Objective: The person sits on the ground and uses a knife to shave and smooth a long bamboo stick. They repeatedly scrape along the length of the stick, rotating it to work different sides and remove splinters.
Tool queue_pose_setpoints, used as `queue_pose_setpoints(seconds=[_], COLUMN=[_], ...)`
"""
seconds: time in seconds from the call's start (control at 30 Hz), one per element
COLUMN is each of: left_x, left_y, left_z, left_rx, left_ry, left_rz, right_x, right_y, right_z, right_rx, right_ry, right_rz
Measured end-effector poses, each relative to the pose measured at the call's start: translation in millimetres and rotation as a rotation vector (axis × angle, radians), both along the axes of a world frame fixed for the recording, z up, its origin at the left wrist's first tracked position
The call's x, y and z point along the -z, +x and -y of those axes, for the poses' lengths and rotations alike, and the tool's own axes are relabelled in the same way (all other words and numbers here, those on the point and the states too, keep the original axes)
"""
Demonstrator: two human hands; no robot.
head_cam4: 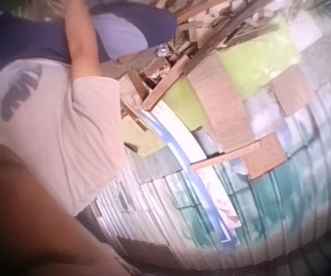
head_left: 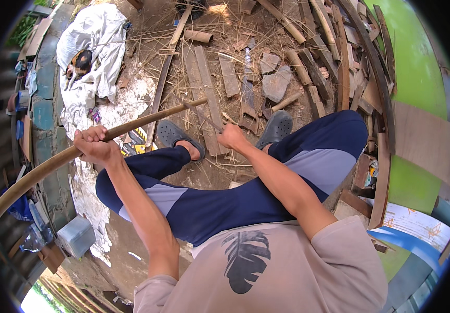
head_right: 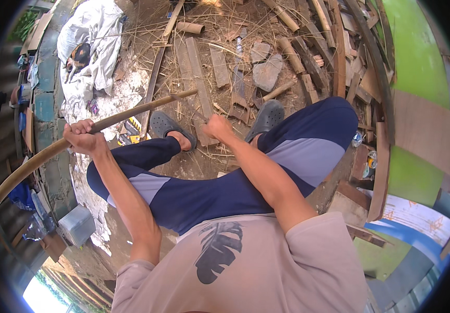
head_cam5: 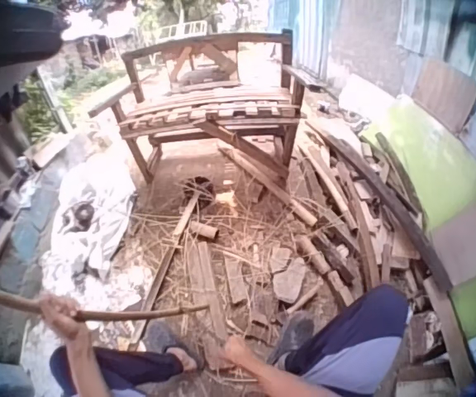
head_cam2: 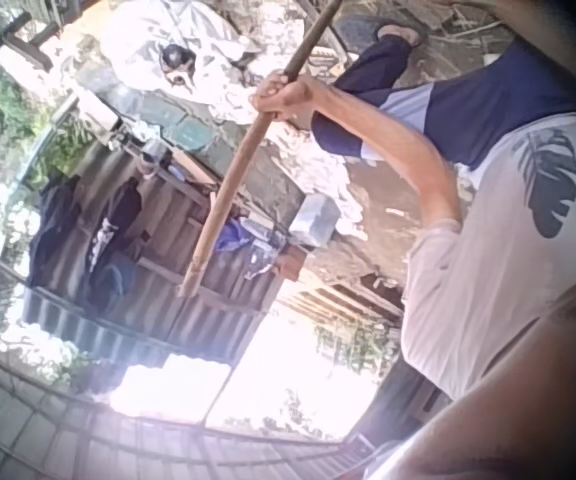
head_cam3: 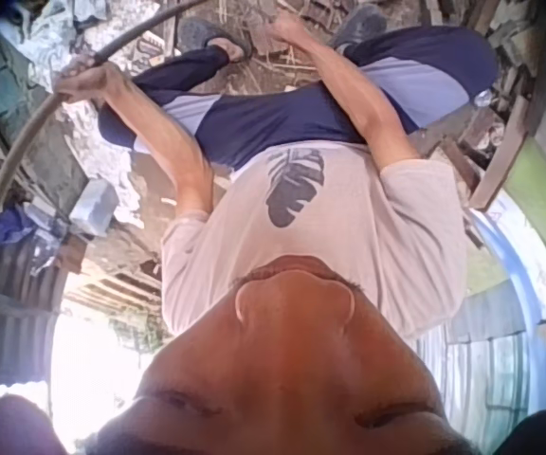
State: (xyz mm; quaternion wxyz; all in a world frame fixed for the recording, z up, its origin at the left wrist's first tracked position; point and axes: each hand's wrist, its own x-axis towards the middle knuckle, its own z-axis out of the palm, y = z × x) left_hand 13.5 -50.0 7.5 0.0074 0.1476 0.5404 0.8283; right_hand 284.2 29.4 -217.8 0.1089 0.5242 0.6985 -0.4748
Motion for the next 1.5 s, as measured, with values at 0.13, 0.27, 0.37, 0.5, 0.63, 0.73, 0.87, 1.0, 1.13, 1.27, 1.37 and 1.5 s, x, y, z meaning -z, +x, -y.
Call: queue_pose_setpoints(seconds=[0.13,0.27,0.37,0.5,0.63,0.73,0.87,1.0,1.13,1.27,1.37,1.5], left_x=[0.3,-0.2,1.5,0.6,0.3,-0.4,2.3,3.6,3.2,4.9,5.7,3.0], left_y=[-2.2,-1.0,-0.7,-4.8,-1.6,-2.1,-4.7,-5.6,-2.3,-1.1,-1.5,0.5], left_z=[-0.5,-0.5,2.6,-1.5,2.6,4.2,11.8,17.3,18.8,20.5,24.1,15.9], left_rx=[-0.018,-0.017,-0.005,-0.007,-0.036,0.010,0.125,0.231,0.282,0.310,0.335,0.405], left_ry=[0.007,0.002,0.003,0.024,-0.010,0.006,-0.005,-0.024,-0.040,-0.034,-0.038,-0.025], left_rz=[0.008,0.014,0.003,0.038,0.022,0.028,0.002,-0.036,-0.066,-0.070,-0.081,-0.090], right_x=[13.3,13.4,16.0,46.4,21.8,9.8,6.7,-1.8,-46.3,-109.2,-92.3,14.1], right_y=[14.4,3.1,2.6,22.5,9.6,-0.6,-5.3,7.5,-1.9,-24.4,-21.4,10.5], right_z=[-21.0,-5.7,1.0,-22.8,-22.0,-8.9,-6.5,-9.2,-14.4,4.1,9.3,-22.3], right_rx=[0.059,0.016,-0.058,-0.235,-0.110,-0.042,-0.022,0.081,-0.103,-0.173,-0.146,-0.038], right_ry=[-0.168,0.062,-0.020,-0.143,-0.083,0.071,-0.082,-0.035,-0.001,0.038,0.074,-0.055], right_rz=[0.138,0.047,0.006,0.175,0.115,-0.011,0.032,0.127,-0.003,-0.186,-0.208,0.165])
